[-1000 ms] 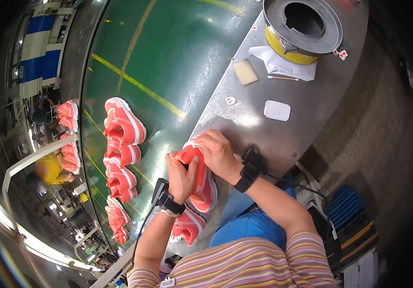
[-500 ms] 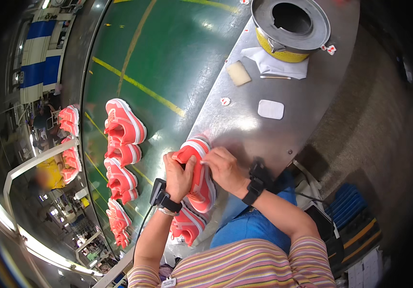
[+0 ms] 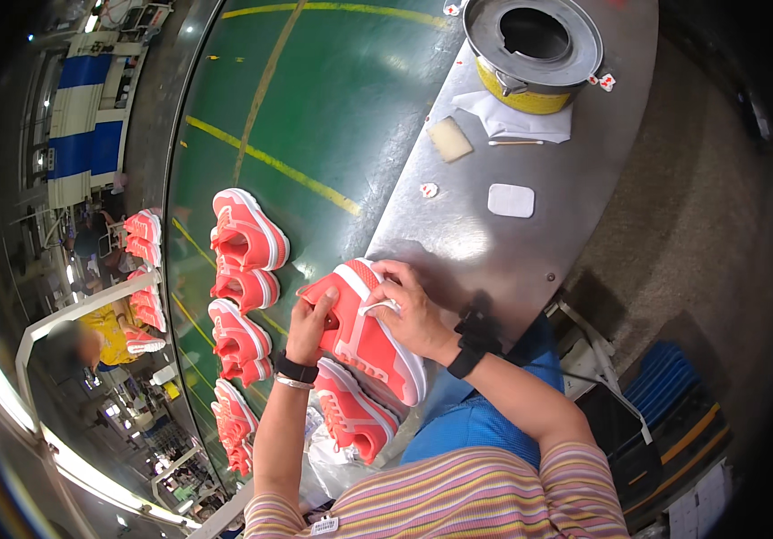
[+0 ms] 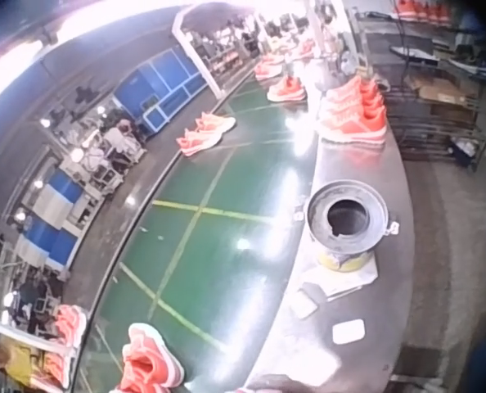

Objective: Cleaning and inspecting red and white sneakers on a factory assembly line.

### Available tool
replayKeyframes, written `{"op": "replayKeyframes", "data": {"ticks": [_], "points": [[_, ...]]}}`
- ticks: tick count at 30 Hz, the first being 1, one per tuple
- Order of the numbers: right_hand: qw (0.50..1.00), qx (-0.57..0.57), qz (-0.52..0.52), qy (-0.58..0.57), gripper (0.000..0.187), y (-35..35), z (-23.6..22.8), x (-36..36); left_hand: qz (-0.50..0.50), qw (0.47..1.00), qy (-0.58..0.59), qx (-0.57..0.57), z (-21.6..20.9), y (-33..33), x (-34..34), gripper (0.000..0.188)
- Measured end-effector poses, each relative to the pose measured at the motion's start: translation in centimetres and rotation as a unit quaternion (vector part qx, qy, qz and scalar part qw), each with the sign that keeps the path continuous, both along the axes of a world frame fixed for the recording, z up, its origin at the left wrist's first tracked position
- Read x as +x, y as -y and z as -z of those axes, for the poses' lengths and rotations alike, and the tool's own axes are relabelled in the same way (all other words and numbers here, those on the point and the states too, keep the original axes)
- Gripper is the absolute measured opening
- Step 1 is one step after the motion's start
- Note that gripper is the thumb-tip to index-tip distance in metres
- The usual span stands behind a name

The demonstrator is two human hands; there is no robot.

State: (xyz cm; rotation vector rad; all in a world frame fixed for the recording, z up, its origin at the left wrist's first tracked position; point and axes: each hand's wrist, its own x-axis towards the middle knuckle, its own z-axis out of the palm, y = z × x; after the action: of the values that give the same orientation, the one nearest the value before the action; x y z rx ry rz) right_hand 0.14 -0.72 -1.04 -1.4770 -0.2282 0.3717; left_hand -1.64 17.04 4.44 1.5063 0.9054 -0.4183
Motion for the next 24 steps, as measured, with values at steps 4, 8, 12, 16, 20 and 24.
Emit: {"op": "replayKeyframes", "data": {"ticks": [4,8,12,16,20,24], "points": [[0.998,-0.031,0.029,0.055,0.008,-2.2,0.1,0.1,-0.008,0.999,0.013,-0.032,0.3,-0.4,-0.6,0.029],[0.995,-0.073,0.062,0.032,0.01,-4.3,0.1,1.6,0.038,0.998,0.051,-0.005,1.0,-0.5,-1.0,0.026],[0.987,-0.158,0.012,0.027,0.013,-5.4,0.0,2.4,0.019,0.995,0.095,0.026,2.0,-0.5,-1.9,0.022],[0.983,-0.185,0.003,0.011,0.014,-6.0,0.2,3.6,0.019,0.993,0.095,0.07,1.7,0.6,-1.6,0.021],[0.979,-0.157,0.002,-0.131,0.025,-6.7,2.7,3.8,0.079,0.978,0.111,0.157,2.2,1.0,-1.6,0.023],[0.984,-0.14,0.025,-0.107,0.024,-6.1,1.1,3.1,0.09,0.97,0.099,0.201,2.5,0.7,-2.3,0.027]]}}
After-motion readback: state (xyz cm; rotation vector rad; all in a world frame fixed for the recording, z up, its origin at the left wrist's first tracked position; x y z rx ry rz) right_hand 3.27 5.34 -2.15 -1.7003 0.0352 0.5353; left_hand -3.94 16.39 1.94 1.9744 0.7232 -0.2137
